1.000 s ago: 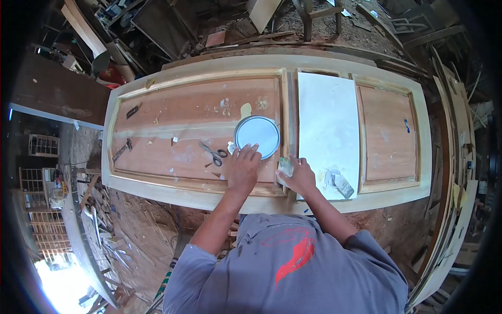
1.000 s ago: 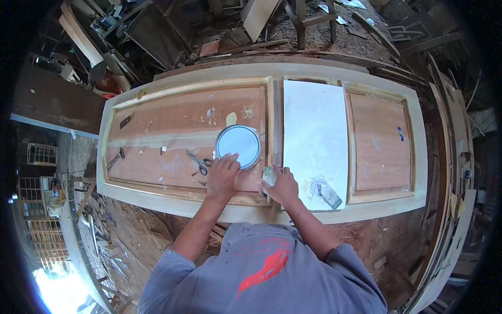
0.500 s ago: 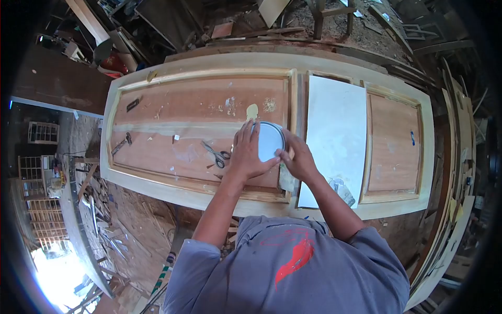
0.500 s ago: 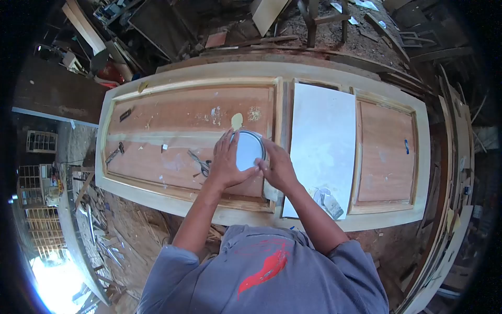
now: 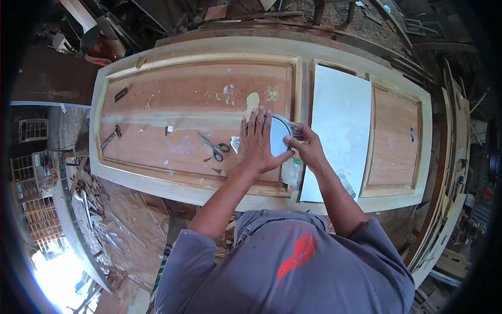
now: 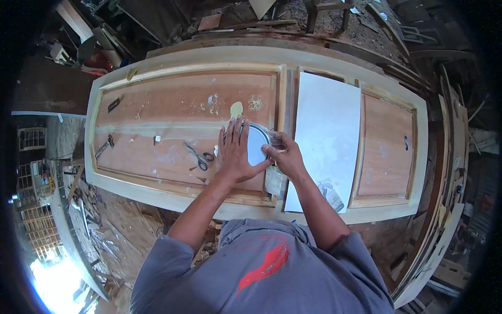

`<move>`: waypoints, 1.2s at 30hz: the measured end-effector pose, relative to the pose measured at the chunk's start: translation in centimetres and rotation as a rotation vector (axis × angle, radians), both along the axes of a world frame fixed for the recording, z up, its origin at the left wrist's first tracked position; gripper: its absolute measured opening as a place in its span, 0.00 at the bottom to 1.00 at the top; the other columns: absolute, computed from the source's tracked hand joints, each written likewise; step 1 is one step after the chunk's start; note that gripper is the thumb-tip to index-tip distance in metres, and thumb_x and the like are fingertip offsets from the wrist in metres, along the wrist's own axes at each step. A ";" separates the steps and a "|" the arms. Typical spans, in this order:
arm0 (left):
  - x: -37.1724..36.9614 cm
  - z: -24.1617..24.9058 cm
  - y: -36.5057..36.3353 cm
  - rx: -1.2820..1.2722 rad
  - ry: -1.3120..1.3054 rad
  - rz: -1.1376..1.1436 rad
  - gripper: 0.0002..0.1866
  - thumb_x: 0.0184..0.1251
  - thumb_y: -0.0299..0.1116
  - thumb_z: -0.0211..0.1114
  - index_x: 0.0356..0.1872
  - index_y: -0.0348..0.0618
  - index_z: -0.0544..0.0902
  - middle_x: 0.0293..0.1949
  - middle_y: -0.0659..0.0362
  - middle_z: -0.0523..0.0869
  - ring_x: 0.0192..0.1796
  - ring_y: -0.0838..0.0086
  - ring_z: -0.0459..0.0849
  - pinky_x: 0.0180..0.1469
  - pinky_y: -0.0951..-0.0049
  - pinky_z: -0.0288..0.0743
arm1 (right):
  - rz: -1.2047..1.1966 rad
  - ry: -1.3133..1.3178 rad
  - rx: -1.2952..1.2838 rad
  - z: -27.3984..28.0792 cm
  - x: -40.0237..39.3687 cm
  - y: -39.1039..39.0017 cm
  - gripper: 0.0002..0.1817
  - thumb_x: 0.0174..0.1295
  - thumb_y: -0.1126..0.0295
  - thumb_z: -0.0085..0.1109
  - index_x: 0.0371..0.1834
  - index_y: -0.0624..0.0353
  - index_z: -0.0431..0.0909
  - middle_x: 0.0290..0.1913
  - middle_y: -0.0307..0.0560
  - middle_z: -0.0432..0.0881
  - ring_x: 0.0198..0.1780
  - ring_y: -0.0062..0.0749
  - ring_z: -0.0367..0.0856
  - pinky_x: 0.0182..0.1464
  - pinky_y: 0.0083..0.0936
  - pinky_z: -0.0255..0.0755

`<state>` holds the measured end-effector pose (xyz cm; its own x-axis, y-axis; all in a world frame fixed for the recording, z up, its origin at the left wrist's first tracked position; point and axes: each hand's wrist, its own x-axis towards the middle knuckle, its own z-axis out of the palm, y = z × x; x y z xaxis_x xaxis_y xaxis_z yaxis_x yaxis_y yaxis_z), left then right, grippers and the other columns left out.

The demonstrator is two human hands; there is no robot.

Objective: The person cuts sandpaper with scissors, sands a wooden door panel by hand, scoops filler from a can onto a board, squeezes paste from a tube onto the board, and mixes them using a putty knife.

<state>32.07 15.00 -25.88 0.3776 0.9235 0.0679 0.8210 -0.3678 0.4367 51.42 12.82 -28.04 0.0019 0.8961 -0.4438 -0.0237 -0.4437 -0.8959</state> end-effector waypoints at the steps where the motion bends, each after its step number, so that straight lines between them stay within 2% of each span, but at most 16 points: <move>1: -0.5 0.3 0.1 0.021 -0.067 -0.018 0.64 0.58 0.69 0.72 0.85 0.36 0.55 0.84 0.40 0.59 0.88 0.46 0.51 0.88 0.43 0.37 | 0.007 -0.008 0.021 0.1 0.2 -0.3 0.28 0.70 0.65 0.75 0.68 0.67 0.79 0.57 0.48 0.88 0.57 0.30 0.84 0.63 0.30 0.78; 2: -1.1 0.6 -0.1 0.037 -0.132 -0.035 0.60 0.61 0.66 0.72 0.85 0.36 0.57 0.83 0.39 0.61 0.87 0.45 0.53 0.88 0.44 0.40 | 0.016 -0.014 0.038 0.0 0.2 -0.7 0.27 0.71 0.64 0.74 0.68 0.67 0.78 0.57 0.48 0.88 0.57 0.30 0.84 0.63 0.30 0.78; 4: -3.0 -0.2 -0.5 0.103 -0.616 0.065 0.43 0.69 0.52 0.73 0.78 0.35 0.69 0.78 0.38 0.69 0.81 0.42 0.66 0.83 0.47 0.57 | -0.131 -0.032 0.108 -1.5 -0.1 -3.1 0.26 0.72 0.60 0.73 0.66 0.65 0.81 0.54 0.49 0.89 0.56 0.31 0.86 0.61 0.30 0.80; 6: -6.2 -4.6 -2.6 0.177 -0.624 0.504 0.27 0.71 0.41 0.73 0.64 0.35 0.80 0.66 0.39 0.82 0.68 0.47 0.83 0.69 0.51 0.76 | -0.196 -0.094 0.131 -2.4 -0.2 -6.3 0.25 0.73 0.58 0.72 0.64 0.65 0.82 0.51 0.49 0.90 0.53 0.30 0.87 0.57 0.29 0.80; 8: -8.7 -5.8 -4.3 -0.225 -0.429 0.848 0.20 0.69 0.39 0.72 0.54 0.35 0.86 0.54 0.43 0.91 0.53 0.53 0.91 0.57 0.55 0.82 | -0.172 -0.204 0.104 -2.6 1.1 -10.4 0.24 0.74 0.57 0.70 0.63 0.65 0.83 0.50 0.49 0.90 0.50 0.28 0.87 0.54 0.28 0.81; 11: -8.2 -7.5 -6.0 -0.217 -0.169 0.750 0.16 0.65 0.39 0.74 0.45 0.36 0.89 0.40 0.46 0.93 0.44 0.52 0.93 0.50 0.53 0.85 | -0.168 -0.236 -0.002 -3.2 1.7 -15.5 0.22 0.74 0.59 0.70 0.61 0.65 0.84 0.47 0.48 0.91 0.46 0.26 0.87 0.47 0.27 0.80; 14: -8.1 -10.4 -5.9 -0.220 -0.093 0.700 0.18 0.61 0.41 0.78 0.43 0.37 0.89 0.41 0.45 0.94 0.47 0.50 0.93 0.51 0.53 0.84 | -0.073 -0.368 -0.025 -2.2 2.1 -18.7 0.21 0.75 0.59 0.69 0.60 0.63 0.84 0.47 0.45 0.91 0.49 0.24 0.88 0.48 0.25 0.79; 19: -10.5 -14.6 -5.8 -0.336 -0.115 0.655 0.20 0.58 0.39 0.81 0.42 0.35 0.85 0.42 0.43 0.92 0.46 0.47 0.93 0.48 0.52 0.83 | -0.161 -0.430 0.033 -0.6 2.1 -21.0 0.19 0.71 0.60 0.73 0.57 0.63 0.86 0.47 0.49 0.91 0.45 0.31 0.90 0.44 0.30 0.82; 22: -10.1 -10.1 -8.6 -0.343 -0.361 0.611 0.17 0.63 0.34 0.81 0.43 0.35 0.82 0.42 0.48 0.92 0.42 0.57 0.93 0.44 0.59 0.83 | -0.097 -0.426 0.061 -0.8 2.2 -22.1 0.18 0.71 0.61 0.72 0.56 0.61 0.87 0.49 0.51 0.91 0.45 0.34 0.90 0.46 0.32 0.83; 25: -10.3 -9.1 -12.7 -0.564 -0.796 0.683 0.17 0.69 0.28 0.78 0.49 0.34 0.78 0.42 0.51 0.90 0.45 0.67 0.91 0.48 0.65 0.85 | 0.016 -0.451 0.175 0.4 2.6 -23.0 0.16 0.70 0.65 0.71 0.57 0.58 0.88 0.50 0.50 0.91 0.47 0.38 0.90 0.49 0.33 0.83; 28: -6.9 -7.9 -18.2 -0.696 -1.166 0.711 0.20 0.72 0.25 0.76 0.56 0.34 0.74 0.45 0.52 0.89 0.47 0.69 0.91 0.52 0.65 0.87 | 0.167 -0.385 0.361 0.8 3.4 -23.6 0.21 0.67 0.68 0.72 0.63 0.56 0.85 0.53 0.50 0.89 0.50 0.38 0.88 0.51 0.33 0.82; 29: -4.6 -6.9 -19.9 -0.764 -1.257 0.737 0.22 0.73 0.26 0.75 0.58 0.33 0.73 0.44 0.52 0.89 0.46 0.68 0.91 0.53 0.64 0.88 | 0.260 -0.284 0.363 0.3 4.2 -23.8 0.32 0.63 0.68 0.75 0.72 0.54 0.79 0.57 0.48 0.87 0.52 0.37 0.86 0.54 0.32 0.81; 32: 4.6 -1.2 -23.1 -0.994 -1.449 0.875 0.21 0.76 0.32 0.74 0.59 0.35 0.74 0.44 0.56 0.88 0.43 0.71 0.90 0.46 0.68 0.88 | 0.254 -0.108 0.384 0.6 5.3 -25.0 0.40 0.59 0.68 0.79 0.77 0.54 0.74 0.59 0.49 0.85 0.52 0.34 0.85 0.54 0.32 0.80; 33: 6.1 -2.1 -24.1 -1.104 -1.494 0.782 0.20 0.77 0.35 0.74 0.58 0.37 0.75 0.43 0.58 0.87 0.42 0.74 0.89 0.44 0.71 0.86 | 0.190 -0.078 0.429 0.1 5.6 -25.6 0.44 0.55 0.68 0.83 0.77 0.55 0.73 0.58 0.48 0.84 0.53 0.34 0.85 0.56 0.32 0.79; 34: 7.5 -3.0 -25.2 -1.213 -1.536 0.685 0.19 0.78 0.37 0.73 0.58 0.39 0.76 0.43 0.60 0.87 0.42 0.77 0.88 0.42 0.74 0.84 | 0.043 -0.119 0.596 -0.5 5.5 -26.0 0.45 0.51 0.66 0.88 0.74 0.56 0.75 0.56 0.50 0.84 0.53 0.34 0.85 0.56 0.32 0.79; 36: 11.4 -1.7 -26.2 -1.205 -1.556 0.699 0.17 0.78 0.40 0.73 0.55 0.43 0.78 0.42 0.62 0.87 0.40 0.80 0.86 0.40 0.76 0.80 | -0.056 -0.281 0.557 -0.1 7.4 -26.6 0.44 0.48 0.64 0.90 0.71 0.57 0.77 0.54 0.52 0.84 0.54 0.38 0.85 0.58 0.35 0.79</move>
